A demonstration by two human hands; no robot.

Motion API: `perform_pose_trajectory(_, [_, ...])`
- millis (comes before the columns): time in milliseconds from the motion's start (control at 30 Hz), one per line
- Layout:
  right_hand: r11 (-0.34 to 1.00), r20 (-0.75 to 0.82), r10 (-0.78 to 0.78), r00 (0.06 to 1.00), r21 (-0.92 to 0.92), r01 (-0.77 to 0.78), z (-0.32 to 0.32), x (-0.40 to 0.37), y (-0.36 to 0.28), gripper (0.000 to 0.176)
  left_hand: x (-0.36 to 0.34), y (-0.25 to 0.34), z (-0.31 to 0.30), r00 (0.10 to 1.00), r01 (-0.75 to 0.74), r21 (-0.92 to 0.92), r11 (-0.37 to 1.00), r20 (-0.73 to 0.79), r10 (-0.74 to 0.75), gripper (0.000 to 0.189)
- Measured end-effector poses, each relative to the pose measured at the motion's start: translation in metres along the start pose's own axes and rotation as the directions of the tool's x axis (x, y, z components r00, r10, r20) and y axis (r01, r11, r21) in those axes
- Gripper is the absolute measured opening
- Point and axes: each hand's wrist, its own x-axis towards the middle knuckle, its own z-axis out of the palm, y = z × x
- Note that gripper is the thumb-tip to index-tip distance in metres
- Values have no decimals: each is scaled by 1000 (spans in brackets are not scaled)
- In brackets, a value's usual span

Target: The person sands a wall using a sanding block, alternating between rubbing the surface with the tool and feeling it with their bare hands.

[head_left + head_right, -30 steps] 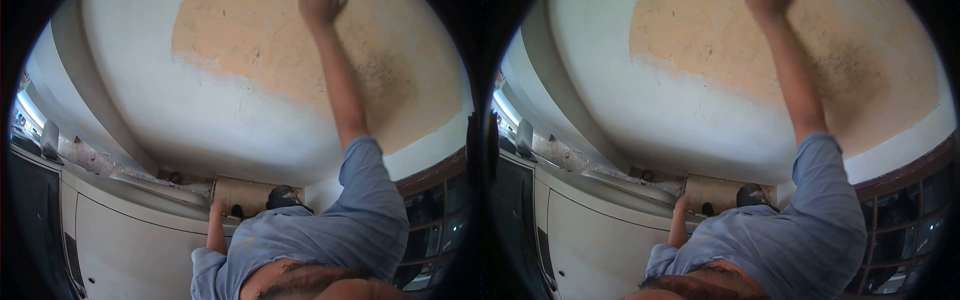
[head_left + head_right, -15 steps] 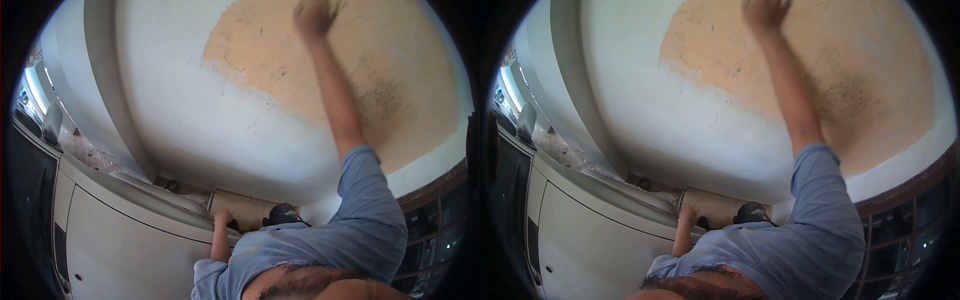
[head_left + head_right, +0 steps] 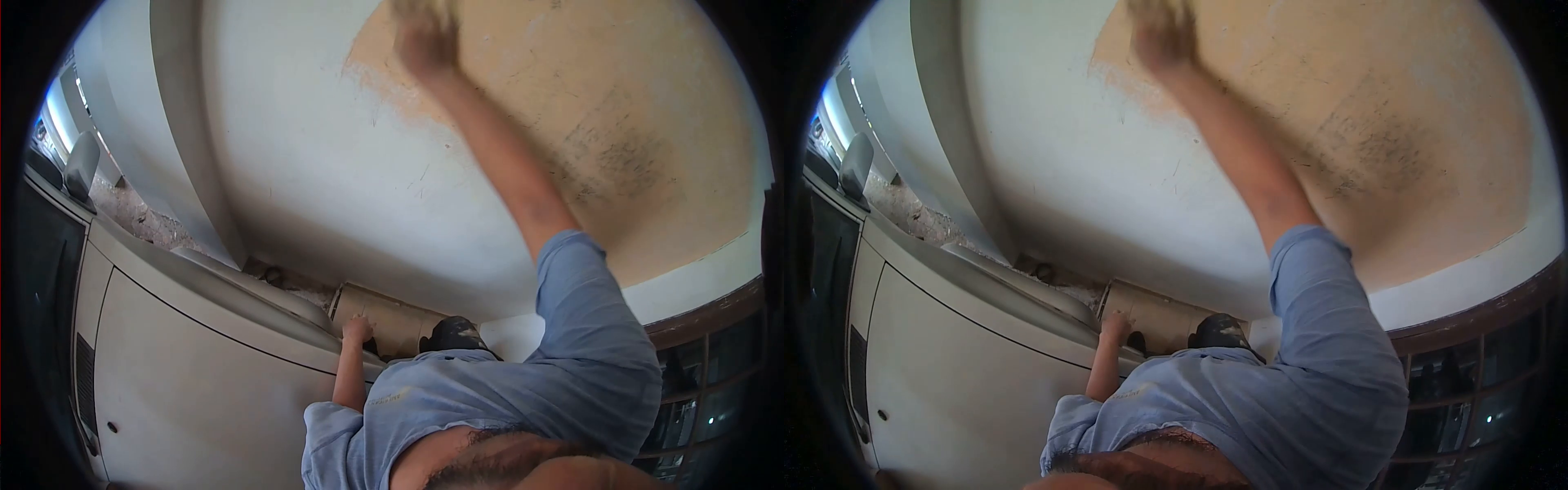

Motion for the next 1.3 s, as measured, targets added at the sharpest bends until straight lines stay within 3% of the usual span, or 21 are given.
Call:
perform_pose_trajectory(33, [982,-230,101,968,180,-59,-32,42,6,41,-4,3,-4,1000,-11,1,1000,2,11,40])
perform_pose_trajectory(133, [969,-341,241,909,145,-202,-51,79,-5,40,0,-2,2,999,-38,6,999,-15,39,39])
perform_pose_trajectory(233, [995,-172,62,983,-72,-76,33,-24,-55,42,2,-10,19,996,-70,7,998,-52,70,39])
perform_pose_trajectory(333, [960,-23,-51,998,275,55,48,-115,-74,49,13,-14,13,996,-49,21,999,-75,50,40])
perform_pose_trajectory(433, [967,-143,-240,960,-118,224,9,-74,-1,43,13,-12,17,999,12,5,1000,-44,-11,41])
perform_pose_trajectory(500, [976,-360,-146,921,-203,76,-44,-8,78,40,18,-13,16,999,8,20,1000,-32,-8,42])
perform_pose_trajectory(600, [876,-403,359,842,-165,-453,-150,88,166,47,25,-19,25,998,-2,46,999,59,-1,46])
perform_pose_trajectory(667, [863,-530,351,772,-136,-486,-154,99,213,44,29,-30,40,998,-12,67,998,57,8,46])
perform_pose_trajectory(733, [818,-339,280,898,-406,-408,-116,59,240,44,40,-27,41,998,-34,77,996,54,30,46])
perform_pose_trajectory(833, [871,-417,-42,908,-461,-172,-105,-47,182,47,13,-10,12,995,-36,122,992,96,24,44])
perform_pose_trajectory(900, [933,-244,-250,937,-320,166,-114,-69,184,33,0,2,-4,985,-8,218,976,171,-30,44])
perform_pose_trajectory(967, [901,-372,-116,921,-429,-60,-140,-20,273,41,-1,-4,6,975,-2,207,978,217,-44,44])
perform_pose_trajectory(1000, [901,-325,250,912,-268,-342,-187,24,301,40,4,-6,13,964,-17,212,977,264,-41,43])
perform_pose_trajectory(1033, [762,-234,581,780,-180,-622,-235,69,329,39,12,-12,24,965,-29,228,973,260,-32,43])
perform_pose_trajectory(1067, [796,-444,580,683,127,-593,-260,83,363,43,18,-18,30,968,-153,214,965,231,102,43])
perform_pose_trajectory(1100, [787,-459,585,668,121,-606,-263,80,378,43,25,-21,30,950,-276,203,939,204,235,44])
perform_pose_trajectory(1133, [825,-513,471,718,-31,-564,-261,75,387,44,31,-11,19,950,-282,225,933,202,239,44])
perform_pose_trajectory(1200, [827,-513,280,812,-301,-475,-239,32,400,42,24,38,-28,930,-363,94,927,-24,366,45])
perform_pose_trajectory(1233, [862,-528,186,829,-318,-396,-215,-19,381,45,44,50,-43,821,-509,105,854,-237,519,47])
perform_pose_trajectory(1267, [886,-538,90,838,-341,-314,-190,-70,363,47,31,95,-96,783,-527,109,842,-323,532,47])
perform_pose_trajectory(1300, [899,-468,165,868,-289,-327,-166,-124,335,52,21,139,-143,714,-564,152,812,-405,572,47])
